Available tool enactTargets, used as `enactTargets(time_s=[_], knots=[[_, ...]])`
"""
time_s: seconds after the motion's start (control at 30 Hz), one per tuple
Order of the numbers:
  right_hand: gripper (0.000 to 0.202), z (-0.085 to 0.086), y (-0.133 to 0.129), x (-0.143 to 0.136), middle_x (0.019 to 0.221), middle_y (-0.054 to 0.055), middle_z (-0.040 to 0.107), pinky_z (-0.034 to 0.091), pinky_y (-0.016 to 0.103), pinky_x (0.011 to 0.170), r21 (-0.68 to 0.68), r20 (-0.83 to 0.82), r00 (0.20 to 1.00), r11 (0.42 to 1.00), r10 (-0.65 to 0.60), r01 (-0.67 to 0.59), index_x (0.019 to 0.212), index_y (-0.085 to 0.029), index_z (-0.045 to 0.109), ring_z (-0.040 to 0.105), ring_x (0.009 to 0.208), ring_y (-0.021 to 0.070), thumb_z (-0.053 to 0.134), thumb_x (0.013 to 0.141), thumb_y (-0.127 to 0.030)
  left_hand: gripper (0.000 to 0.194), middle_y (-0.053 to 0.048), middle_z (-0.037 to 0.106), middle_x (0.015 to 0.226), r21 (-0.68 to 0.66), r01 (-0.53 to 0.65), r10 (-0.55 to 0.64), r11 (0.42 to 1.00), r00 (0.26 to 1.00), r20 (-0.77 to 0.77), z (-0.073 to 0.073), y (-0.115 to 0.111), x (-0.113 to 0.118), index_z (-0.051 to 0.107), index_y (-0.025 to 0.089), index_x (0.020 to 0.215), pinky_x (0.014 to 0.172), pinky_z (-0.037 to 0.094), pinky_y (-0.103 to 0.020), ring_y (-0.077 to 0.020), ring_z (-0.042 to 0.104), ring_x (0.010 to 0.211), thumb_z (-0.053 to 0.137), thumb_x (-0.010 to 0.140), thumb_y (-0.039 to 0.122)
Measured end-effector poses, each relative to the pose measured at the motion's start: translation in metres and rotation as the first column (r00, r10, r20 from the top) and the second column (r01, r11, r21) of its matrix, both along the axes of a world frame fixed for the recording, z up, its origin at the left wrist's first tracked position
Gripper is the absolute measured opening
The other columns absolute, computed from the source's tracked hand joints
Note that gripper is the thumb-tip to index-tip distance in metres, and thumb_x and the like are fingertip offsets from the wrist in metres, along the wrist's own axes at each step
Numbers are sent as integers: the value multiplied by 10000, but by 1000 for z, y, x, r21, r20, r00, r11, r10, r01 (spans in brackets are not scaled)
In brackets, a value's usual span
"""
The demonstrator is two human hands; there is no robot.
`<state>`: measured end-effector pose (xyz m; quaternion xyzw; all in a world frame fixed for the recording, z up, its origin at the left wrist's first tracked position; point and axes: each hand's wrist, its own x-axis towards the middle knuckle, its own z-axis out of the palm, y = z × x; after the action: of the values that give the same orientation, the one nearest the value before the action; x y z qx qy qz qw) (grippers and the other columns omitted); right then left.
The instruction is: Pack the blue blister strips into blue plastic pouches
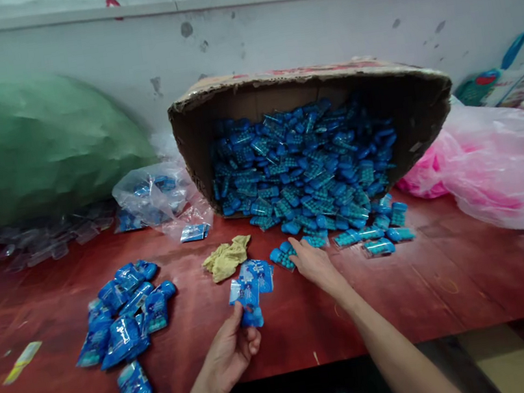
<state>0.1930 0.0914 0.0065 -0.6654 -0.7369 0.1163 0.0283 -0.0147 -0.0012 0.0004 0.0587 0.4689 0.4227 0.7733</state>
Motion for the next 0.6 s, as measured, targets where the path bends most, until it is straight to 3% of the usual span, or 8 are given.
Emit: enactTargets(time_s=[0.2, 0.3, 0.47, 0.6], knots=[[363, 18, -24, 14, 994, 62, 562, 361, 264, 601, -15, 64, 998, 1000, 22, -21, 1168, -241, 448, 579, 850, 216, 509, 814, -296, 228, 23, 509, 407, 22, -38, 40, 999, 995, -96, -9, 2, -3, 465, 176, 672, 337, 300, -174, -94, 463, 354, 576, 736, 365], [420, 25, -26, 13, 1048, 71, 537, 366, 267, 642, 29, 53, 998, 999, 42, -43, 1195, -239, 428, 545, 915, 221, 538, 792, -288, 243, 23, 514, 407, 36, -20, 24, 999, 994, -108, -11, 4, -3, 452, 181, 668, 340, 306, -176, -99, 474, 360, 589, 723, 374], [432, 9, -13, -11, 1004, 44, 563, 355, 278, 714, -2, -198, 960, 980, 196, -200, 1050, -261, 546, 522, 911, 221, 637, 651, -123, 229, 26, 511, 409, 53, -16, 21, 998, 996, -92, -9, 5, -1, 456, 176, 669, 341, 309, -176, -95, 470, 357, 577, 737, 359], [302, -1, -1, -19, 897, 40, 585, 371, 293, 723, 16, -337, 925, 984, 173, -178, 928, -214, 584, 550, 843, 208, 633, 641, -131, 215, 30, 498, 405, 9, -42, 43, 999, 998, -36, -4, 2, 1, 470, 172, 683, 331, 301, -175, -88, 445, 338, 537, 766, 358]])
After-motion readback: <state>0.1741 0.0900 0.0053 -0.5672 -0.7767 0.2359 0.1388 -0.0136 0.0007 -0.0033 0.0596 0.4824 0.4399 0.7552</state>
